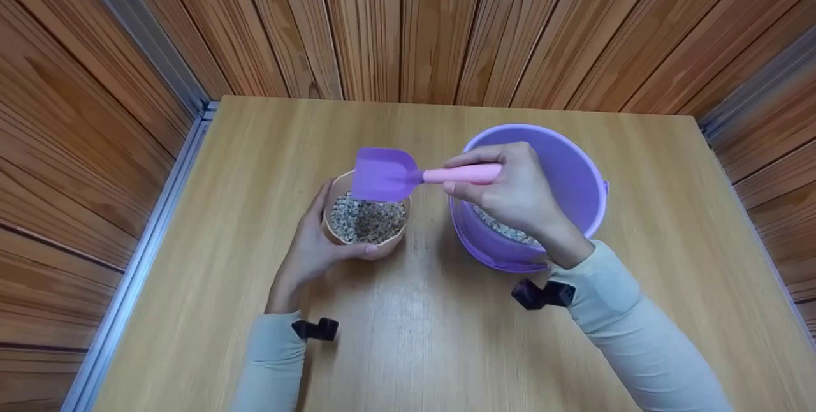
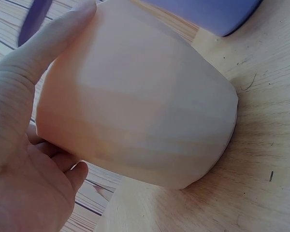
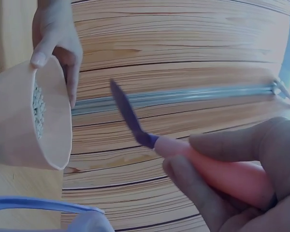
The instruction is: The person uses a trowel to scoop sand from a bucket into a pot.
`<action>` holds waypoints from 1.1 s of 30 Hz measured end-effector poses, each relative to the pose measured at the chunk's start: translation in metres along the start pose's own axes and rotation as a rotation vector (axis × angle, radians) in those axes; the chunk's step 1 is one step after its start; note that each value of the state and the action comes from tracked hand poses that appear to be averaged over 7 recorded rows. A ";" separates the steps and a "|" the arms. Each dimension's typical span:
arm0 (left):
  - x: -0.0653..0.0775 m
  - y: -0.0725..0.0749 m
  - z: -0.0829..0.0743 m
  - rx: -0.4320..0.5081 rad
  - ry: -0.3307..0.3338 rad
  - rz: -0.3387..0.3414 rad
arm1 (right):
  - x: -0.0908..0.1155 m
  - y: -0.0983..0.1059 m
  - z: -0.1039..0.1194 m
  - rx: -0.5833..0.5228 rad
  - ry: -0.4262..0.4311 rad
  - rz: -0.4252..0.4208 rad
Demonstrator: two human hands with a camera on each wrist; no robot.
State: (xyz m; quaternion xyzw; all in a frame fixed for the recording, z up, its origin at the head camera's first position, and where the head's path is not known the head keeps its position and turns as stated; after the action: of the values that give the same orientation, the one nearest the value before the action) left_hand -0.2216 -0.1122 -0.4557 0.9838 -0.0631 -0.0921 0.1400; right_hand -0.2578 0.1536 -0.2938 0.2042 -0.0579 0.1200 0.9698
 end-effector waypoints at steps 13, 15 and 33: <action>-0.002 0.000 -0.002 0.019 -0.005 -0.001 | 0.014 0.029 -0.021 -0.210 -0.052 0.009; -0.001 0.000 0.000 0.012 0.015 0.001 | 0.017 0.035 -0.023 -0.212 -0.055 -0.005; -0.002 0.000 0.000 -0.021 0.022 0.003 | 0.045 0.106 -0.049 -0.477 -0.024 -0.073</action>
State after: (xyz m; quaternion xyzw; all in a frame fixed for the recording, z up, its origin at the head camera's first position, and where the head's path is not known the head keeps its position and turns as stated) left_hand -0.2235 -0.1117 -0.4549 0.9832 -0.0623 -0.0818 0.1510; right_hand -0.2387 0.2772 -0.2904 -0.0274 -0.0888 0.0652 0.9935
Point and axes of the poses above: each hand's wrist, its own x-axis away from the middle knuckle, its own y-axis out of the back of the hand, z = x × y, the point moved 9 cm from there along -x, towards the middle knuckle, and after that the axes turned 15 degrees about -y, right-handed, at the moved point
